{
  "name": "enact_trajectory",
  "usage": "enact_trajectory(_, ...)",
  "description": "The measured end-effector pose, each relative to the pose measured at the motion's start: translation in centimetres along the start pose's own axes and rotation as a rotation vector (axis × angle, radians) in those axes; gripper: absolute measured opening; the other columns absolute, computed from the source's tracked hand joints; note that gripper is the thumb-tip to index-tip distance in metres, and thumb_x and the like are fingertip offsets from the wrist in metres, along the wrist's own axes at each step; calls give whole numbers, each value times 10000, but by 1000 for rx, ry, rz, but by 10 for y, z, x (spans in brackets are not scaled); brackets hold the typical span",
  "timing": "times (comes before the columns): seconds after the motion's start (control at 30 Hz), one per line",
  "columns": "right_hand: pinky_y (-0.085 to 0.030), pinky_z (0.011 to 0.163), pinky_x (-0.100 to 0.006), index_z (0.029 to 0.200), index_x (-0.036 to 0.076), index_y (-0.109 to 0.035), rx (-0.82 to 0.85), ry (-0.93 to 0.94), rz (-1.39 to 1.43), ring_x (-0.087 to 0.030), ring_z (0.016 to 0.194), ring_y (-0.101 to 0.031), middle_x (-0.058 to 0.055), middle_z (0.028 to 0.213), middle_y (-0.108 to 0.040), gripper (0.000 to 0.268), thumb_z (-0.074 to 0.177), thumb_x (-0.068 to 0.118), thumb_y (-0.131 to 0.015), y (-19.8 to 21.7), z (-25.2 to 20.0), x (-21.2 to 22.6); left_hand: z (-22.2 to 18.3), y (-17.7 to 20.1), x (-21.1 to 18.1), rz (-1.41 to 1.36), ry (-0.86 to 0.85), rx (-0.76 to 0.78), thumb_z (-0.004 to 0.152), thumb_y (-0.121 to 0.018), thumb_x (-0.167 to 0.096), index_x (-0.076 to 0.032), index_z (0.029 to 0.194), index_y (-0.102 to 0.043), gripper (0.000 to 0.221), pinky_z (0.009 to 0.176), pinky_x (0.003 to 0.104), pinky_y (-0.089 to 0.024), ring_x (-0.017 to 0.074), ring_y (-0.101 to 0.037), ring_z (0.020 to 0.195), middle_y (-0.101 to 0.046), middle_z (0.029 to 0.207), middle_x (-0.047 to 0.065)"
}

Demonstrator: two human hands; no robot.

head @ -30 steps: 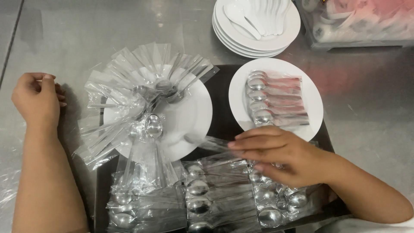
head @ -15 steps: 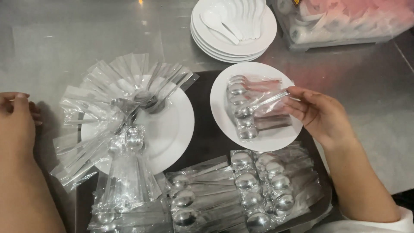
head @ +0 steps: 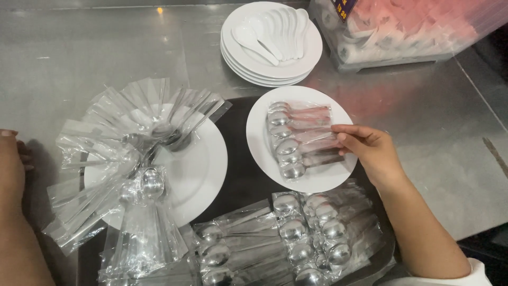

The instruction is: Arranging individually wrapped plastic spoons onto a white plate on a stainless steel prep table.

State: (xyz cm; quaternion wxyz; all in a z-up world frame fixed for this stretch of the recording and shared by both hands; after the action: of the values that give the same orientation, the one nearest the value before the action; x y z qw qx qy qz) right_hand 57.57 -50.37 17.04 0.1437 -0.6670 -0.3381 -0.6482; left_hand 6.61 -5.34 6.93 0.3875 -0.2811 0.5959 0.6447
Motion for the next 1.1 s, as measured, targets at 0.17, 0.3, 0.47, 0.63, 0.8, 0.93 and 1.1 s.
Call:
enact_trajectory(0.17, -422, 615, -213, 1101, 86, -769, 56, 84, -22, -78, 619, -470, 32, 788, -647, 176, 926, 101, -756, 5, 3, -7, 27, -2, 38, -37, 0, 38, 1238, -374, -418, -145, 1370, -554, 352, 739, 316, -454, 161, -559, 908, -544, 1108, 17)
enact_trajectory(0.3, -403, 695, -221, 1132, 138, -770, 33, 63, -197, -66, 692, -447, 92, 790, -476, 204, 930, 110, -753, -1, -5, 4, 3, -2, 5, 99, -76, -61, 1288, -443, -326, -56, 1368, -619, 332, 765, 377, -510, 248, -645, 946, -636, 1114, 94)
enact_trajectory(0.47, -369, 610, -222, 1081, 154, -790, -30, 85, -387, -71, 635, -415, 84, 825, -581, 142, 946, 188, -764, -1, -3, 3, 36, -5, 51, -23, 52, 40, 1227, -404, -427, -186, 1353, -565, 316, 685, 258, -422, 90, -532, 838, -542, 1022, -46)
enact_trajectory(0.63, -385, 613, -244, 1045, 175, -789, -58, 112, -569, -85, 600, -409, 66, 842, -651, 122, 930, 215, -778, 1, -3, 5, 38, -7, 64, 49, -98, 27, 1313, -365, -355, -67, 1405, -555, 357, 753, 353, -458, 216, -574, 946, -567, 1122, 86)
enact_trajectory(0.8, -414, 649, -246, 1078, 182, -789, -35, 166, -605, -100, 642, -448, 61, 976, -676, 154, 926, 194, -772, 3, 0, 0, 35, -4, 54, 2, -19, 57, 1265, -379, -409, -143, 1394, -547, 341, 715, 306, -449, 147, -537, 888, -538, 1102, 17)
enact_trajectory(0.93, -452, 693, -267, 1090, 191, -787, -45, 255, -682, -114, 656, -516, 25, 1013, -656, 170, 920, 192, -780, 2, 0, 1, 36, -6, 60, 53, -101, 22, 1301, -382, -360, -80, 1403, -558, 347, 724, 345, -443, 200, -550, 904, -545, 1080, 59)
enact_trajectory(1.1, -434, 709, -257, 1128, 201, -770, -37, 440, -625, -111, 660, -463, 30, 1047, -637, 169, 961, 176, -756, 7, 1, 9, 19, -3, 20, -40, 6, 32, 1227, -399, -416, -149, 1355, -555, 334, 729, 309, -451, 132, -548, 894, -543, 1052, -15)
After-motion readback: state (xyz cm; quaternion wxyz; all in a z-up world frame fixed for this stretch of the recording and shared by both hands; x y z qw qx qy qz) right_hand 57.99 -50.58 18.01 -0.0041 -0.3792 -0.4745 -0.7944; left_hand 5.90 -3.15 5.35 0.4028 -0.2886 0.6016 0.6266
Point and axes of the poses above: each hand's wrist, its own z-axis towards the middle knuckle, its own y-axis out of the back of the hand, x = y × z, the point moved 1 cm from there along z, towards the middle knuckle
